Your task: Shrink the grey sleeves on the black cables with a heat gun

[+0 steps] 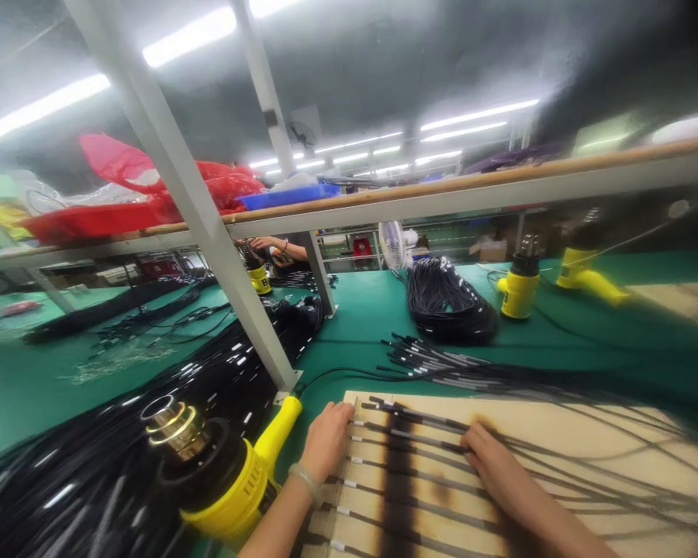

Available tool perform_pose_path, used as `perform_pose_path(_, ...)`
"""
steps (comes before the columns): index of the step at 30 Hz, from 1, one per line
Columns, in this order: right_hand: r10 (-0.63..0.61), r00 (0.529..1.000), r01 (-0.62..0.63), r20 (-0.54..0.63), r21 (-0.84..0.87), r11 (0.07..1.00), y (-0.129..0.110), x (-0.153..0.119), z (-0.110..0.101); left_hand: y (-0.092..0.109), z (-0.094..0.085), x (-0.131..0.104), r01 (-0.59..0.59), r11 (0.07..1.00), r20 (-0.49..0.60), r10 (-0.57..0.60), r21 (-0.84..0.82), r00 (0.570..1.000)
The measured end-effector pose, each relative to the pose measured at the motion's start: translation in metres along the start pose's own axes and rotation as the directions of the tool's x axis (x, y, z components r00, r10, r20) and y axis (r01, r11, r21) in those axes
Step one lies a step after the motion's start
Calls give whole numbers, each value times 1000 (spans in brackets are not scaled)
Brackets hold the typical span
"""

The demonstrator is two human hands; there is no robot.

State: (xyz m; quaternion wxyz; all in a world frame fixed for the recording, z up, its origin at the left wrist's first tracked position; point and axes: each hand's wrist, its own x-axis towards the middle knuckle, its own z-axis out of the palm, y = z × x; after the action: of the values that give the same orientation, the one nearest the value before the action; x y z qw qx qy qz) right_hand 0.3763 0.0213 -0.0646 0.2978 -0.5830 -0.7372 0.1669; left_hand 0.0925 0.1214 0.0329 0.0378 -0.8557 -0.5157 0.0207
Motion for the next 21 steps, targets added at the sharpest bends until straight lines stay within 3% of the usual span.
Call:
perform_pose_path(8,19,1000,-20,-18,-71,997,-3,-1,-8,3,-6,-1,-109,993,87,105,48,991)
perform_pose_path(13,16,999,-21,-32,-166,986,11,-10,-15,3,-7,0,-110,992,97,104,60,990)
perform_pose_path(21,18,992,-33,-128,-115,993,22,-20,-18,7,-10,0,-95,994,106,89,58,990)
